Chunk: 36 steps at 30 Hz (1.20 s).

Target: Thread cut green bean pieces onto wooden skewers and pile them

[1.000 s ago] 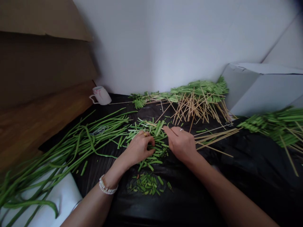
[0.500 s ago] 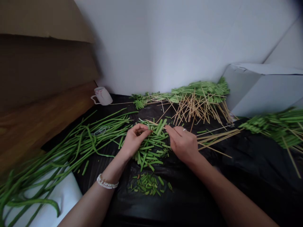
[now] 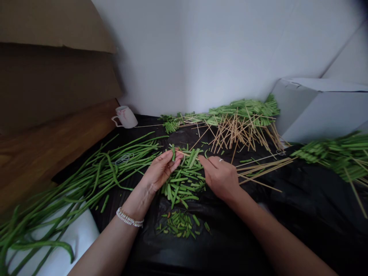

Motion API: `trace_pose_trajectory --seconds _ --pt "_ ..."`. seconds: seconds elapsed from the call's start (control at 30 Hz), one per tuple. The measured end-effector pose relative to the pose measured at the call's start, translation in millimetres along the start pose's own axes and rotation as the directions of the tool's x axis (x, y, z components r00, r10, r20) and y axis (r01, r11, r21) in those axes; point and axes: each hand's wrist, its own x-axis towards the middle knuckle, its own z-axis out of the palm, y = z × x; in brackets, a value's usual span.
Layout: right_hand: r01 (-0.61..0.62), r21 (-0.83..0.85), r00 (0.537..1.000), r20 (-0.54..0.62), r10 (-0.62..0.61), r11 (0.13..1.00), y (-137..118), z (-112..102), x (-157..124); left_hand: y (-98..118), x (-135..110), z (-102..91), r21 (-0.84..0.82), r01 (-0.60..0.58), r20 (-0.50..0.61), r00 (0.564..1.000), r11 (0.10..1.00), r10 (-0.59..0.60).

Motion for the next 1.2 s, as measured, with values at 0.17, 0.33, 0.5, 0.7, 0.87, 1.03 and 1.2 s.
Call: trace_pose_trajectory --seconds 0.17,0.33,0.5,0.7,0.87,1.03,1.2 --pt "0.017 -0.037 0.999 0.049 -0.015 0.999 0.1 2.5 -1.5 0.3 0.0 0.5 0.014 -0.008 -0.005 1.000 1.000 0.008" --pt "0.023 -0.065 0.997 0.073 -0.018 0.998 0.6 4.1 -2.9 -0.5 -0.3 0.4 0.045 -0.034 0.005 0.999 0.998 0.034" --pt "0.025 -0.072 0.997 0.080 -0.020 0.997 0.7 5.0 -3.8 -1.9 -0.6 -0.9 0.079 -0.060 0.030 0.998 0.995 0.058" --pt "0.028 -0.073 0.995 0.094 -0.021 0.997 1.0 6.1 -4.6 -2.1 -2.4 0.5 0.114 -0.077 0.055 0.996 0.990 0.071" --pt "0.030 -0.090 0.994 0.103 -0.021 0.996 0.4 5.4 -4.1 -1.4 -3.8 2.6 0.157 -0.092 0.039 0.995 0.983 0.087" --pt "0.030 -0.086 0.994 0.103 -0.021 0.996 -1.4 6.1 -5.1 -4.3 -2.4 1.5 0.246 -0.161 0.024 0.987 0.956 0.160" --pt "0.024 -0.080 0.994 0.108 -0.015 0.996 -3.0 8.6 -7.0 -8.0 -1.8 1.4 0.334 -0.209 0.040 0.977 0.919 0.208"
